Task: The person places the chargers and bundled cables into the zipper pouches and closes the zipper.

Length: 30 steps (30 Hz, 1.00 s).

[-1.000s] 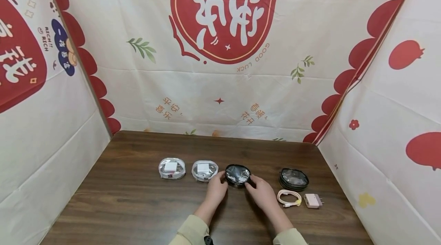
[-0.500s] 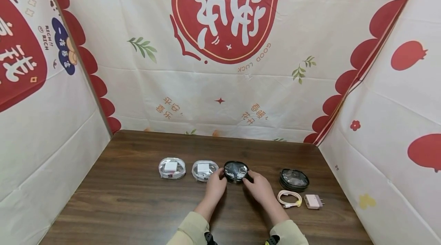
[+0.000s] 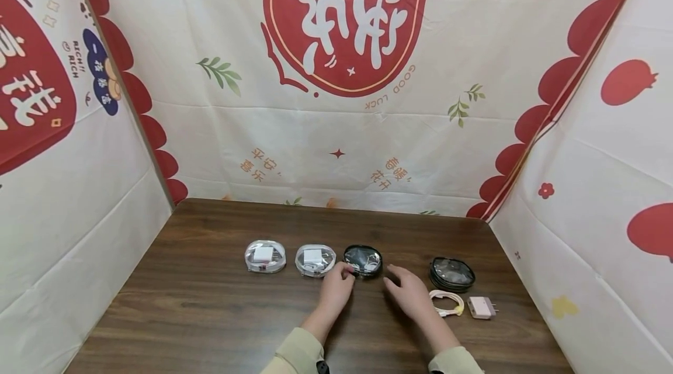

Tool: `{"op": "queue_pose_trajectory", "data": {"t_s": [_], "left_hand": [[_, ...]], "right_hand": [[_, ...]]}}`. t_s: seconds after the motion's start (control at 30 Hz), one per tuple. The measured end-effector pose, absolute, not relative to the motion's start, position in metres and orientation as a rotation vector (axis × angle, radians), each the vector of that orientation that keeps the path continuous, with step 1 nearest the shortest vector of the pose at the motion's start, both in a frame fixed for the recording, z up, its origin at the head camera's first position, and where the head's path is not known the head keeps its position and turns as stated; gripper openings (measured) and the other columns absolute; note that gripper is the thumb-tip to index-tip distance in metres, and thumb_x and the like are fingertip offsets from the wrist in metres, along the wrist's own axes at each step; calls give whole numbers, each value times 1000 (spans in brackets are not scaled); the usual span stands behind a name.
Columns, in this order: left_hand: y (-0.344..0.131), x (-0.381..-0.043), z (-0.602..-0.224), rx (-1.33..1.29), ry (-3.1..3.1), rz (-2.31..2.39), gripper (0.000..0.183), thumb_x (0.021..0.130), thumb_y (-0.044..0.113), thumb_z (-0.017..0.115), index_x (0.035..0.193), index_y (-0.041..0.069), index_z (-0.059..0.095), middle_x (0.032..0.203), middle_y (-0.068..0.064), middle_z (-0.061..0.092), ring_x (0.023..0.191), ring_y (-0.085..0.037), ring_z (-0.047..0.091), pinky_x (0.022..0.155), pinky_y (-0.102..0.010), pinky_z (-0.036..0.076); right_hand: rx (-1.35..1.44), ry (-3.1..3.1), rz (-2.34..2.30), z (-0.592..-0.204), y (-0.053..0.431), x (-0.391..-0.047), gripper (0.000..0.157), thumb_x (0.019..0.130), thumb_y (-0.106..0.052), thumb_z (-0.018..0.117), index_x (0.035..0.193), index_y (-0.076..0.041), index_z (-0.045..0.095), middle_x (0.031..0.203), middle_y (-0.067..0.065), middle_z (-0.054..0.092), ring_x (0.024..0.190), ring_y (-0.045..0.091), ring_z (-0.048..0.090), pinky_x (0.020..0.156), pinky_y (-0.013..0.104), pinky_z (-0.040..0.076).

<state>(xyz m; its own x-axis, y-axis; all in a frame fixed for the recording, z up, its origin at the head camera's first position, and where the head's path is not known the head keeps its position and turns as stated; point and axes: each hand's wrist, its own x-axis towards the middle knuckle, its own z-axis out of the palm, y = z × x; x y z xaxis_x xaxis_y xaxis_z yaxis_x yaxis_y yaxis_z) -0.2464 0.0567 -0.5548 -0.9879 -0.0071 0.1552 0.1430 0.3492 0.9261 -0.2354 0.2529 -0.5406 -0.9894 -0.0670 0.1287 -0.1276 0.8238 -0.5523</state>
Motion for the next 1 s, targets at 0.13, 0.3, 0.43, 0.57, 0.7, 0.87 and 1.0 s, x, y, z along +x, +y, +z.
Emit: {"op": "queue_pose_trajectory", "data": {"t_s": [0.13, 0.3, 0.43, 0.57, 0.7, 0.87, 1.0], "left_hand": [[63, -245, -551, -209, -2568, -1646, 10, 84, 4, 61, 92, 8, 67, 74, 7, 57, 67, -8, 50, 63, -26, 44], [69, -248, -542, -376, -2680, -1561, 12, 86, 8, 59, 94, 10, 68, 79, 6, 60, 71, -9, 53, 66, -28, 46], [74, -251, -536, -485, -2748, -1471, 13, 87, 9, 58, 96, 11, 68, 80, 7, 60, 71, -9, 54, 67, -28, 47], [78, -253, -531, -554, -2794, -1354, 13, 88, 10, 58, 96, 12, 68, 79, 8, 60, 70, -7, 54, 67, -27, 47], [83, -252, -526, -616, -2816, -1281, 15, 88, 11, 58, 98, 13, 69, 82, 7, 63, 73, -8, 56, 69, -27, 48], [91, -252, -521, -673, -2844, -1184, 13, 91, 13, 59, 100, 15, 69, 89, 6, 66, 79, -8, 58, 72, -26, 48], [97, -251, -521, -701, -2862, -1115, 12, 91, 14, 61, 100, 15, 69, 93, 5, 67, 85, -9, 60, 75, -25, 49]], "right_hand": [[205, -2907, 832, -534, 269, -229, 37, 94, -21, 64, 127, -2, 63, 130, 18, 59, 123, 37, 52, 102, 54, 38], [257, -2891, 680, -524, 294, -223, 34, 94, -18, 64, 123, -1, 64, 127, 20, 60, 120, 40, 53, 100, 56, 39], [240, -2873, 579, -521, 320, -218, 35, 93, -18, 64, 123, 1, 64, 126, 22, 60, 118, 43, 52, 97, 59, 40], [203, -2844, 542, -522, 348, -215, 35, 92, -17, 64, 122, 3, 64, 126, 25, 58, 118, 46, 51, 96, 61, 39], [77, -2849, 536, -522, 373, -214, 38, 92, -18, 62, 123, 5, 62, 130, 30, 52, 119, 51, 46, 94, 65, 37], [-146, -2941, 579, -524, 397, -218, 51, 95, -25, 56, 133, 9, 51, 139, 37, 38, 122, 58, 36, 93, 71, 32], [-204, -3042, 609, -525, 404, -223, 62, 97, -35, 52, 140, 9, 41, 144, 39, 28, 125, 60, 30, 92, 74, 30]]}}
